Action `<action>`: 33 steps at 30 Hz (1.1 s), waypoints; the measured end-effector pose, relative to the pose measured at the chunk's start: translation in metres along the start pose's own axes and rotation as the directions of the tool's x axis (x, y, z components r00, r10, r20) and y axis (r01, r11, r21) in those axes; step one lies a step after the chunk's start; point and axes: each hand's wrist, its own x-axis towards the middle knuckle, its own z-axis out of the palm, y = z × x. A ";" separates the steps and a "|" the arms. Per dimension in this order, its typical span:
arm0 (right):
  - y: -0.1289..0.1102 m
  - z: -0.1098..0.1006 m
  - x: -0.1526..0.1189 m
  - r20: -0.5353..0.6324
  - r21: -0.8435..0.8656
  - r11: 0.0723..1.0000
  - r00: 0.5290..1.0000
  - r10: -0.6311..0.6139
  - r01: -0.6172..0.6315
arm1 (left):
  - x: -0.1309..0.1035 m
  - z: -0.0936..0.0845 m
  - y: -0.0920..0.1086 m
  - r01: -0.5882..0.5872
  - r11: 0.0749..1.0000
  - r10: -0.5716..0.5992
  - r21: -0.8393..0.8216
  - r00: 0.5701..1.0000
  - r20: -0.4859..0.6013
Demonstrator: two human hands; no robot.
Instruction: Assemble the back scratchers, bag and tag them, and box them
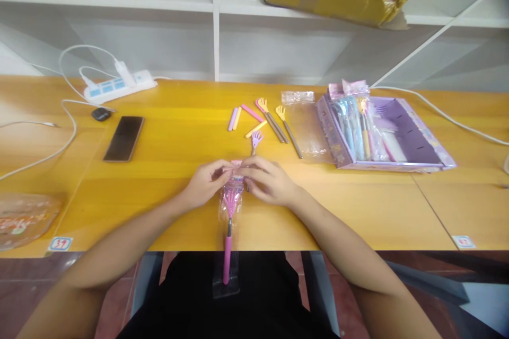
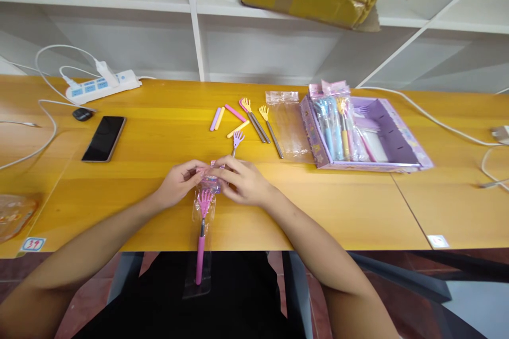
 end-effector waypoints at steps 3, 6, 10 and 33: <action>-0.001 0.000 0.001 0.006 0.001 1.000 1.000 0.011 -0.011 | 0.001 -0.001 0.001 -0.014 1.000 0.014 0.025 1.000 -0.010; 0.000 0.001 0.000 -0.004 0.032 0.998 0.998 0.062 -0.062 | 0.002 -0.001 0.002 -0.048 0.999 0.049 0.015 0.999 -0.010; 0.001 0.002 -0.002 -0.009 0.056 0.995 0.996 0.089 -0.088 | 0.003 -0.001 0.002 -0.044 0.999 0.044 -0.013 0.999 -0.002; -0.002 -0.005 -0.002 -0.008 0.083 0.996 0.999 0.035 -0.035 | 0.005 -0.001 -0.002 0.056 0.997 -0.052 -0.054 0.997 0.065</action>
